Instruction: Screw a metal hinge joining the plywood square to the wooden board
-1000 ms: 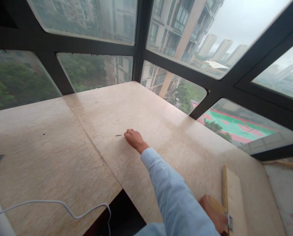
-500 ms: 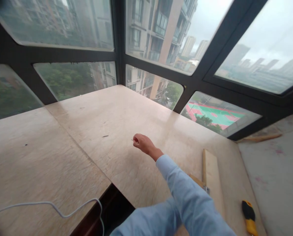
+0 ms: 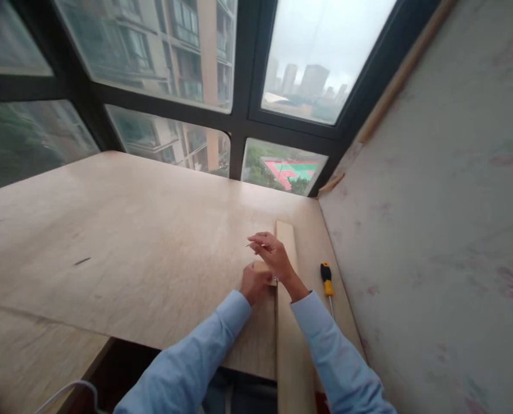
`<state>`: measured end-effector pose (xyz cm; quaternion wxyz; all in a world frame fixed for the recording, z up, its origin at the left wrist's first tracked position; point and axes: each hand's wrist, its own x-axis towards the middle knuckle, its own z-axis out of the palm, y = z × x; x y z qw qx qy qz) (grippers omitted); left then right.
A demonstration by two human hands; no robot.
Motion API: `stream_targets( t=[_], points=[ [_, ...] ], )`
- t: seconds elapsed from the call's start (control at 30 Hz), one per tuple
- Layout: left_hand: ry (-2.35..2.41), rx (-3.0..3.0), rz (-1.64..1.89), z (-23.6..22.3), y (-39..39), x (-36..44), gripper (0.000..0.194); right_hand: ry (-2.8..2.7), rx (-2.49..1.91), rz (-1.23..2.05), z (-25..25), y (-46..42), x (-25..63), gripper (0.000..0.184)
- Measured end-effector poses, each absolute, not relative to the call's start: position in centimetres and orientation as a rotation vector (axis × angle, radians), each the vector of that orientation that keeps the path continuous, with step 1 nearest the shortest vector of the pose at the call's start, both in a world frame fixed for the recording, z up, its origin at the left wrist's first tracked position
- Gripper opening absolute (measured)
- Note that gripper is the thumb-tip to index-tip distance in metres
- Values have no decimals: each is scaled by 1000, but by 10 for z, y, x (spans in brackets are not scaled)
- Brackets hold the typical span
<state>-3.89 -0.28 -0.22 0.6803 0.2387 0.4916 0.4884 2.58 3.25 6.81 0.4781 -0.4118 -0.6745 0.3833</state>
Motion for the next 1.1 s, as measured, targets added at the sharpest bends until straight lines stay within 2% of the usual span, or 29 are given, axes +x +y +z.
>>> stream_targets(
  t=[0.17, 0.37, 0.67, 1.1],
  points=[
    [1102, 494, 1134, 6, -6, -43, 26, -1509, -1178, 810, 41, 13, 90, 28],
    [1116, 511, 1111, 7, -5, -45, 32, -1494, -1272, 882, 10, 0, 105, 28],
    [1131, 526, 1078, 8, -5, -46, 35, -1680, -1263, 786, 7, 2, 108, 17],
    [1155, 521, 1038, 8, -3, -47, 37, -1953, -1145, 568, -7, 5, 114, 27]
  ],
)
